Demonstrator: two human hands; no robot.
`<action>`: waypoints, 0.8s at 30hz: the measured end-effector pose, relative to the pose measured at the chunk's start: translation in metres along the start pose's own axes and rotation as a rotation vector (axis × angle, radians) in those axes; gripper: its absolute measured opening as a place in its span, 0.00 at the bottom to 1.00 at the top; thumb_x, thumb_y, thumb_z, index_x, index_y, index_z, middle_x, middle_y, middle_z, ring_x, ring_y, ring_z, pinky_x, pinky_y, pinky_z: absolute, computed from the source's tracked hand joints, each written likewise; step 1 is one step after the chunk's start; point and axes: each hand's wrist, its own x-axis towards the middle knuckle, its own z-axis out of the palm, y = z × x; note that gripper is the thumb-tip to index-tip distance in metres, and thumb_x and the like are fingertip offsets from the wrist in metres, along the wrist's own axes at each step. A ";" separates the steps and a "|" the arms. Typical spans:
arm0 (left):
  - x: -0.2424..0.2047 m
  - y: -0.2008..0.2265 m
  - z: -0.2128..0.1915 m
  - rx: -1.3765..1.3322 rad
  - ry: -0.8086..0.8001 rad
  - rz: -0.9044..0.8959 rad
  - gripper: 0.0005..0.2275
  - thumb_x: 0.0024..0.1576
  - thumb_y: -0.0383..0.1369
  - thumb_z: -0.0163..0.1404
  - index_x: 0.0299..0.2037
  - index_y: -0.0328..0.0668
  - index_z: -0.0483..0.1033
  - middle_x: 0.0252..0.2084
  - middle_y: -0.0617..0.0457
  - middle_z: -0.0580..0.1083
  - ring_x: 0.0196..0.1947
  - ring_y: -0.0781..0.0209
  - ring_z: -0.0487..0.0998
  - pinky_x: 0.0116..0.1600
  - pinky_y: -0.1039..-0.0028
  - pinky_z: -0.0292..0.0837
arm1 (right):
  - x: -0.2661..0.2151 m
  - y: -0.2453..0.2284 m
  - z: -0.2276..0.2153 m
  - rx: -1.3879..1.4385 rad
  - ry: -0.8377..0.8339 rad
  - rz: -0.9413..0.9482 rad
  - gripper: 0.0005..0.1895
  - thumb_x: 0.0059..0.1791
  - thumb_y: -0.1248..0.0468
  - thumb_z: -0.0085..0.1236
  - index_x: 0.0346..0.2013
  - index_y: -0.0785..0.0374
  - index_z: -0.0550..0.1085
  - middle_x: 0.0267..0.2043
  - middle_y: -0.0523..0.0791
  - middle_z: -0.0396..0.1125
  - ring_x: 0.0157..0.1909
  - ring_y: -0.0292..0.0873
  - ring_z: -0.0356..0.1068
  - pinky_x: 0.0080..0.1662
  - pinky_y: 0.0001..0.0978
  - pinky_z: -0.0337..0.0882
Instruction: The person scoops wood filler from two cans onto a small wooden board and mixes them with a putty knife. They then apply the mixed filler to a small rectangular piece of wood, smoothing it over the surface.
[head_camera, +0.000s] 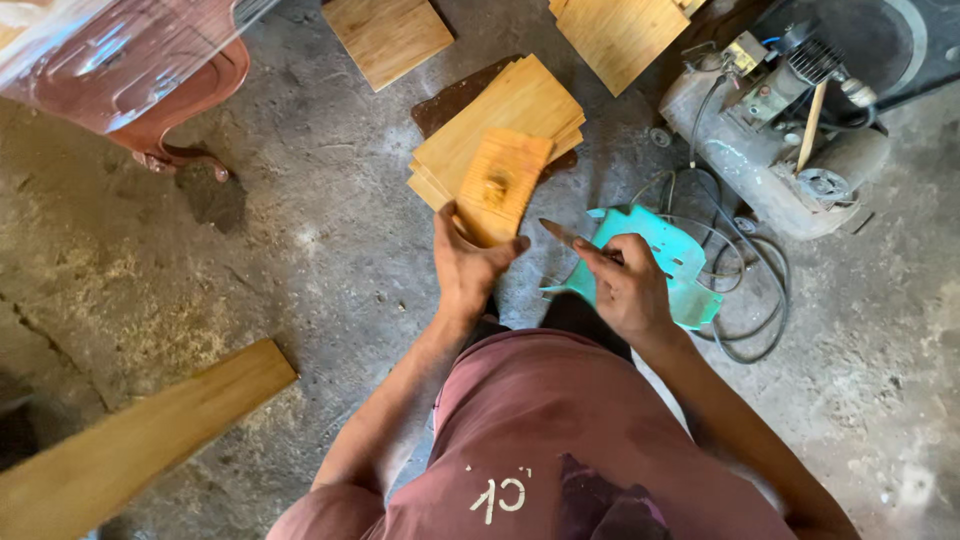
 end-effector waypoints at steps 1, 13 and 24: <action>0.019 0.002 -0.006 0.025 0.004 0.055 0.47 0.34 0.36 0.72 0.64 0.27 0.60 0.54 0.40 0.72 0.53 0.51 0.76 0.57 0.66 0.73 | 0.015 0.004 0.004 -0.045 -0.019 0.006 0.20 0.48 0.74 0.59 0.53 0.58 0.80 0.37 0.47 0.62 0.36 0.47 0.67 0.38 0.36 0.69; 0.128 -0.008 -0.044 0.088 0.100 0.024 0.42 0.36 0.32 0.72 0.63 0.30 0.64 0.52 0.43 0.74 0.52 0.52 0.77 0.57 0.67 0.73 | 0.161 0.080 0.039 0.157 0.049 0.068 0.06 0.54 0.73 0.57 0.47 0.69 0.74 0.43 0.53 0.70 0.42 0.53 0.71 0.44 0.40 0.71; 0.199 -0.089 0.097 0.323 0.440 -0.268 0.53 0.32 0.43 0.73 0.68 0.30 0.55 0.63 0.34 0.65 0.64 0.40 0.65 0.67 0.58 0.62 | 0.295 0.239 0.113 0.283 -0.273 -0.082 0.08 0.54 0.72 0.57 0.47 0.68 0.75 0.40 0.52 0.70 0.40 0.54 0.72 0.43 0.41 0.72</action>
